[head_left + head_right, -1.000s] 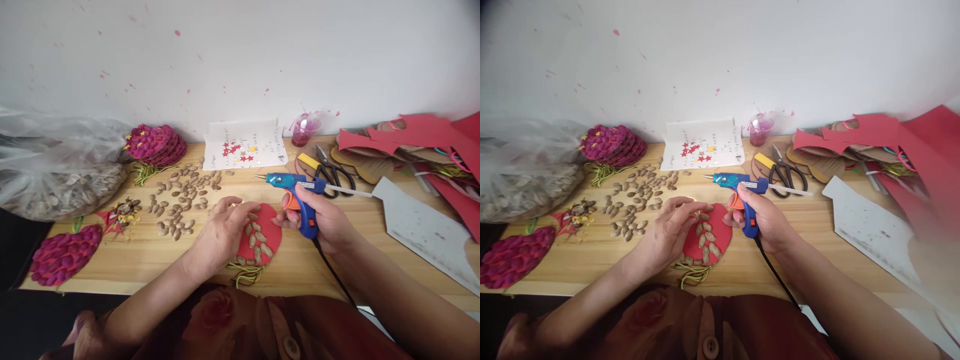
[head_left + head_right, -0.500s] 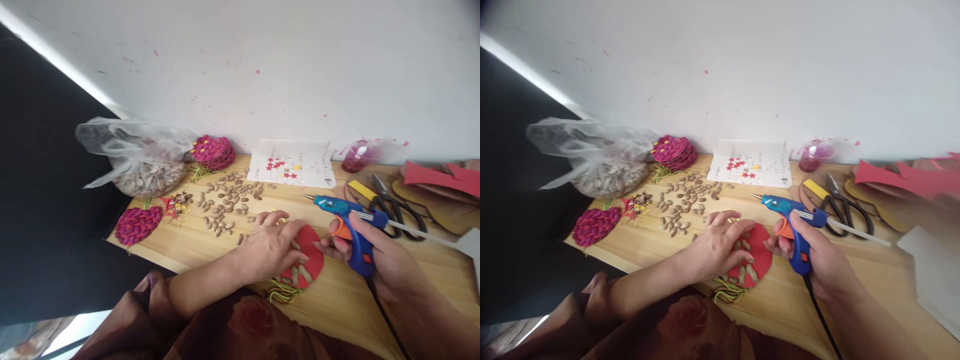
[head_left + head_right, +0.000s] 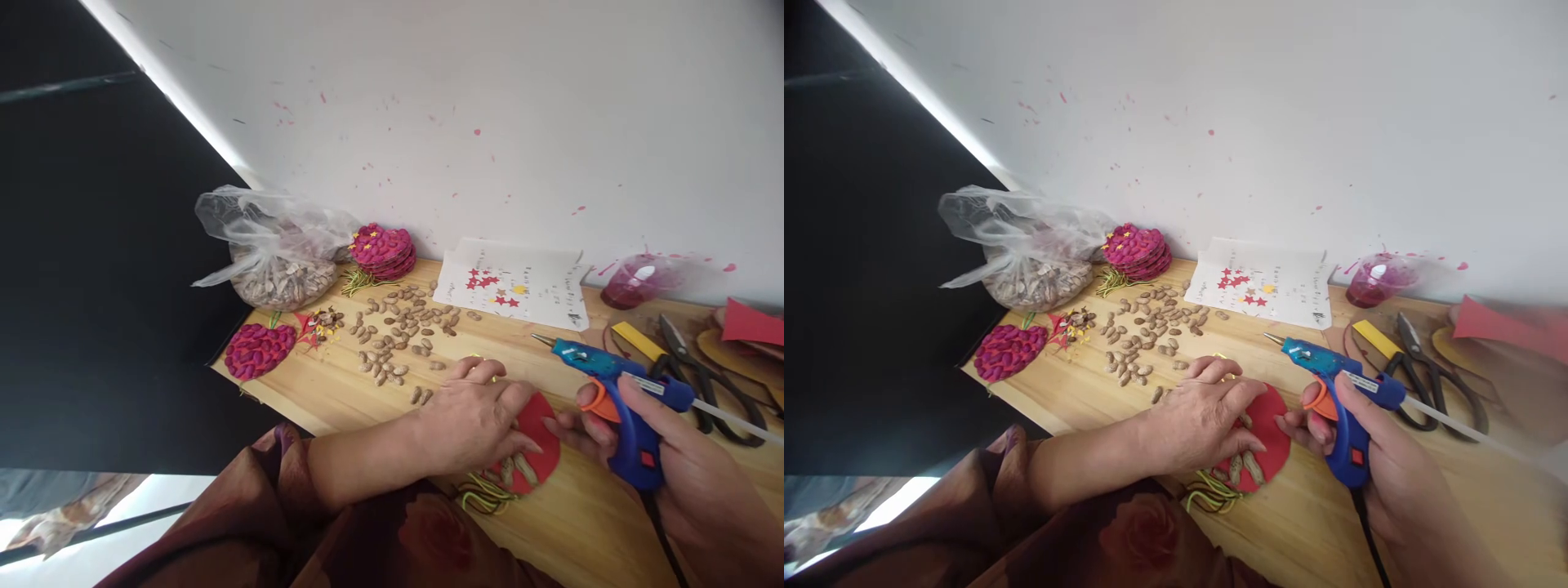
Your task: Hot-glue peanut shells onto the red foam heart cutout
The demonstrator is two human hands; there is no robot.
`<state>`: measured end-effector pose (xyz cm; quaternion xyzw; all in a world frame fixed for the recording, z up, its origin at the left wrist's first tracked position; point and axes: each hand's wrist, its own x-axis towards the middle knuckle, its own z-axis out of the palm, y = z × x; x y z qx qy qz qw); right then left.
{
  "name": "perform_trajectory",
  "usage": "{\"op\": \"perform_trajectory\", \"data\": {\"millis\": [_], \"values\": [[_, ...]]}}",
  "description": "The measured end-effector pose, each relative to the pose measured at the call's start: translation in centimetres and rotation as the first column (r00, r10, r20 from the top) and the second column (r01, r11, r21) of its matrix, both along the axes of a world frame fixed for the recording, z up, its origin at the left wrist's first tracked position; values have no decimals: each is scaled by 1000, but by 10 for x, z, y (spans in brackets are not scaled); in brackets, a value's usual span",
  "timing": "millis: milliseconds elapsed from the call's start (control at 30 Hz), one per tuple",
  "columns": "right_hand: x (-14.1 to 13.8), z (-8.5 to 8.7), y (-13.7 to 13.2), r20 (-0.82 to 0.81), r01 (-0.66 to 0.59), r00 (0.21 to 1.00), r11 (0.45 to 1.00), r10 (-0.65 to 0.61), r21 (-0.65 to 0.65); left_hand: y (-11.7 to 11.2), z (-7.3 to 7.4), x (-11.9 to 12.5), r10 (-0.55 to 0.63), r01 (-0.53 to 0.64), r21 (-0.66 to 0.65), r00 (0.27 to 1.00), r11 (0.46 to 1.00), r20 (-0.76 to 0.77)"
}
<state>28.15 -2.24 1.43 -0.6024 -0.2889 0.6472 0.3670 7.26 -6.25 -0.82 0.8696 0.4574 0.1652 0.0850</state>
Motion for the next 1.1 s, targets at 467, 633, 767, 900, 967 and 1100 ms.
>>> {"op": "perform_trajectory", "data": {"millis": [467, 633, 767, 900, 967, 1100], "values": [[5, -4, 0, -59, -12, 998, 1000, 13, 14, 1, -5, 2, 6, -6, 31, 1000, 999, -6], [0, 3, -1, -35, -18, 999, 1000, 18, -6, 1, -5, 3, 6, -4, 52, 1000, 999, -25], [-2, 9, 1, 29, 7, 1000, 1000, -7, -16, 1, -6, 2, 13, -11, 63, 1000, 998, -20], [0, 11, 4, 50, -32, 998, 998, 29, 60, 2, -6, 1, 17, -17, 51, 1000, 999, -7], [1, 10, 5, 44, -39, 998, 997, 36, 67, 2, -6, 1, 19, -19, 55, 1000, 998, -6], [4, 7, 6, 27, -35, 999, 999, 34, 40, 2, -7, 1, 22, -21, 91, 1000, 996, -14]]}}
